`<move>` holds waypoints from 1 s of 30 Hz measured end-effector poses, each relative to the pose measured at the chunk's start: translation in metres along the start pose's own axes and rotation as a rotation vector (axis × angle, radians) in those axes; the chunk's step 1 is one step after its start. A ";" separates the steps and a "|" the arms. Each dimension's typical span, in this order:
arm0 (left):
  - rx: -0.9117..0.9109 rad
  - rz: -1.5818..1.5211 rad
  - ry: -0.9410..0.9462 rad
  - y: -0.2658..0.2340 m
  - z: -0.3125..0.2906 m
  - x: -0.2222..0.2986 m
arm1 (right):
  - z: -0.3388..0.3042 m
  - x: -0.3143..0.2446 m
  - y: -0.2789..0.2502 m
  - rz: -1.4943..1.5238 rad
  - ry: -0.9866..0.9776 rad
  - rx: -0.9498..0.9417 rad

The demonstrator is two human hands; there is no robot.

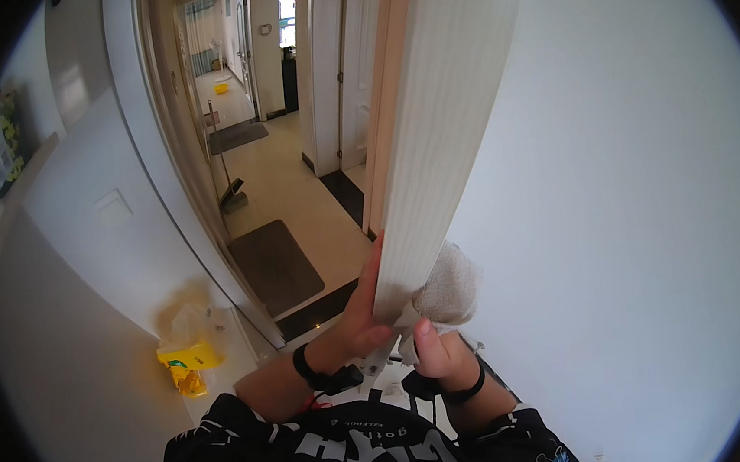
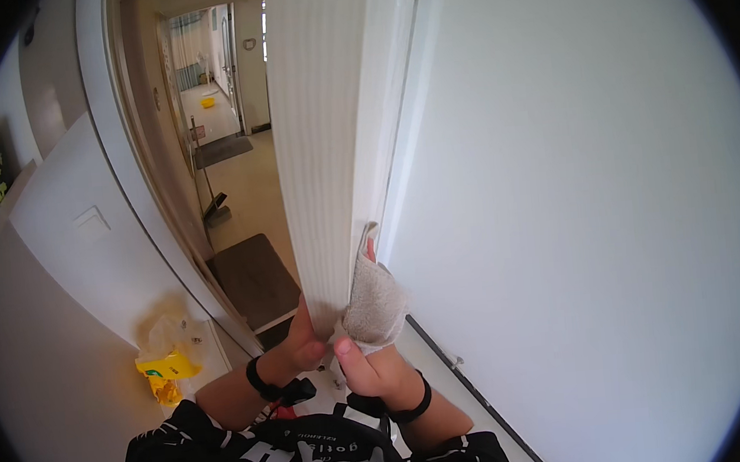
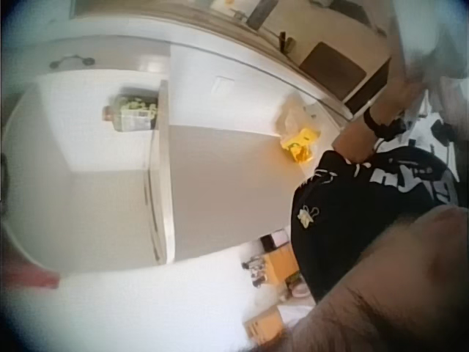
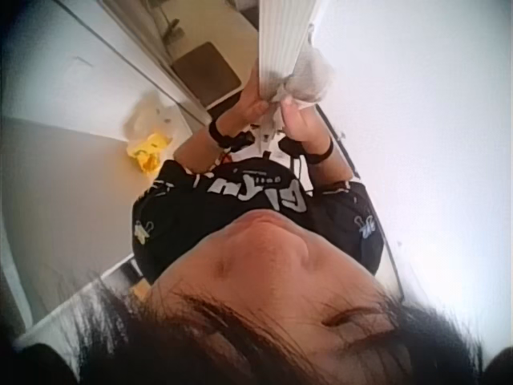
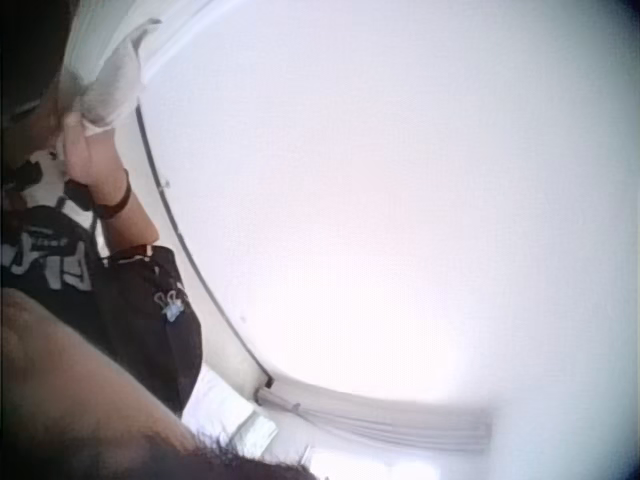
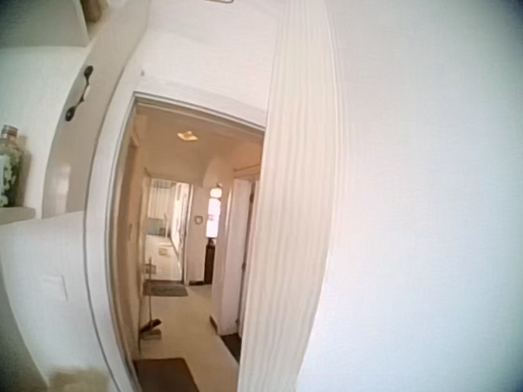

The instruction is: The person cleans a room by wiping down a door, a shelf, a wardrobe, and a window sill with a cloth.

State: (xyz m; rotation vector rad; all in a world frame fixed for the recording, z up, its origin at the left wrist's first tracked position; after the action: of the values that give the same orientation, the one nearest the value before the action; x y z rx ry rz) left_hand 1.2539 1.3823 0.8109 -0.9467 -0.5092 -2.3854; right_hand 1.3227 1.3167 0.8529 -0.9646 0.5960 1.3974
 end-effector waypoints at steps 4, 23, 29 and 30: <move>-0.010 -0.121 -0.063 -0.009 0.001 0.015 | 0.062 -0.022 -0.025 -0.158 -0.154 0.015; 0.728 0.373 -0.079 -0.037 -0.047 0.078 | 0.251 -0.127 -0.109 -0.102 -0.847 0.155; 0.709 0.316 -0.084 -0.031 -0.029 0.068 | 0.259 -0.097 -0.135 -0.544 -0.760 0.309; 0.698 0.324 -0.058 -0.025 -0.025 0.075 | 0.257 -0.090 -0.129 -0.528 -0.742 0.242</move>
State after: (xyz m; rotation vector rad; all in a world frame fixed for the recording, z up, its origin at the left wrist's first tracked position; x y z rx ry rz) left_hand 1.1799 1.3653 0.8434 -0.7035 -1.0333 -1.7000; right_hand 1.3887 1.4949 1.0866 -0.3159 -0.0571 1.0606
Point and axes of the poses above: each hand's wrist, its own z-axis towards the middle knuckle, its own y-axis out of the palm, x = y × z, the point moved 10 cm from there along z, towards the middle knuckle, and after that the axes turned 8 degrees about -z, right-handed, at the moved point
